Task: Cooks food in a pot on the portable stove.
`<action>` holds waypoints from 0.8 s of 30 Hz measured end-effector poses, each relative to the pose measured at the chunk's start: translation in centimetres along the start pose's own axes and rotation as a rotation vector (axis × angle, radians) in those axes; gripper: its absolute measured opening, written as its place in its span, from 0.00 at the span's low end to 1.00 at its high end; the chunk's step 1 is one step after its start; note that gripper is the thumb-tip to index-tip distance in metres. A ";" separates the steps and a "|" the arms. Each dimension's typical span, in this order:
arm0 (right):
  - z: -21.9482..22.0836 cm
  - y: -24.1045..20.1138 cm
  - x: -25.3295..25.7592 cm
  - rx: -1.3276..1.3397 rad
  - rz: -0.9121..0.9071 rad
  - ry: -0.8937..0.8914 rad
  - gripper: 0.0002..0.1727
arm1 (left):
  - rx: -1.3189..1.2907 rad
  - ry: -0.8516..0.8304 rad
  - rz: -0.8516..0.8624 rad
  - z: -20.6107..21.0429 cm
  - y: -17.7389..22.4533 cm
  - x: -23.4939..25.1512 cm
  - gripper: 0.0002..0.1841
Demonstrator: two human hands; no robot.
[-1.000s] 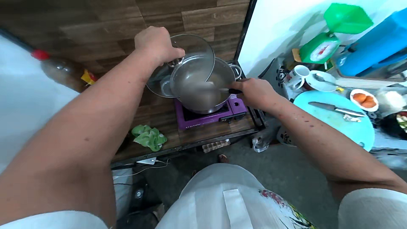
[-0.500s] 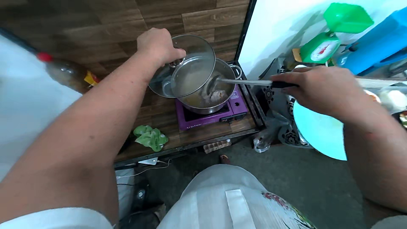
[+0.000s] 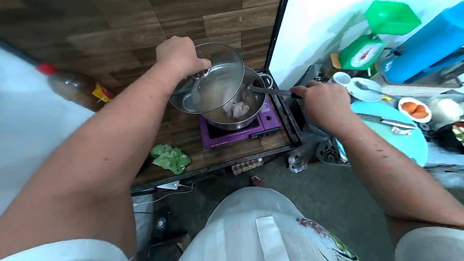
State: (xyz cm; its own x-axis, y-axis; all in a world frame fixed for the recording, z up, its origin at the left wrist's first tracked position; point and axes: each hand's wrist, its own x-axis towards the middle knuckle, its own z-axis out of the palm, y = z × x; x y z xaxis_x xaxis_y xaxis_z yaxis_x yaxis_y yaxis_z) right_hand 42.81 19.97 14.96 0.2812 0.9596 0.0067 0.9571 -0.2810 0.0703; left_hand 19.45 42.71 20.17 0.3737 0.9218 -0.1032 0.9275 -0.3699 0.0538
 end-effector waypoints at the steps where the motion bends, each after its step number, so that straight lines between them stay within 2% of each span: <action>1: 0.7 -0.4 0.5 0.034 0.011 -0.018 0.22 | 0.003 0.002 -0.004 0.0 0.0 0.0 0.35; 4: 2.1 -0.9 1.4 0.099 0.043 -0.068 0.23 | -0.003 0.005 -0.013 0.0 -0.2 -0.1 0.34; 8: 1.9 -0.7 1.8 0.216 0.065 -0.130 0.22 | -0.001 0.007 -0.026 0.0 -0.9 -0.2 0.35; 14: 2.1 -1.1 2.5 0.277 0.010 -0.144 0.23 | -0.012 0.008 -0.043 0.3 -1.4 -0.3 0.34; 20: -1.7 2.3 -2.2 0.194 -0.121 -0.036 0.20 | -0.016 0.006 -0.040 0.1 -2.2 -0.5 0.34; 24: -2.6 2.9 -3.4 0.123 -0.096 -0.103 0.20 | -0.011 0.008 -0.051 0.4 -2.7 -0.6 0.34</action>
State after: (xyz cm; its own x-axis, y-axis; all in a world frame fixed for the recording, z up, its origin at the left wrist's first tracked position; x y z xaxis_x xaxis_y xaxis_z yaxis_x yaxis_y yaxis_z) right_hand 44.43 15.98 17.74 0.1874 0.9776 -0.0963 0.9795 -0.1933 -0.0566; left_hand 16.69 43.13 19.68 0.3261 0.9402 -0.0983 0.9450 -0.3215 0.0598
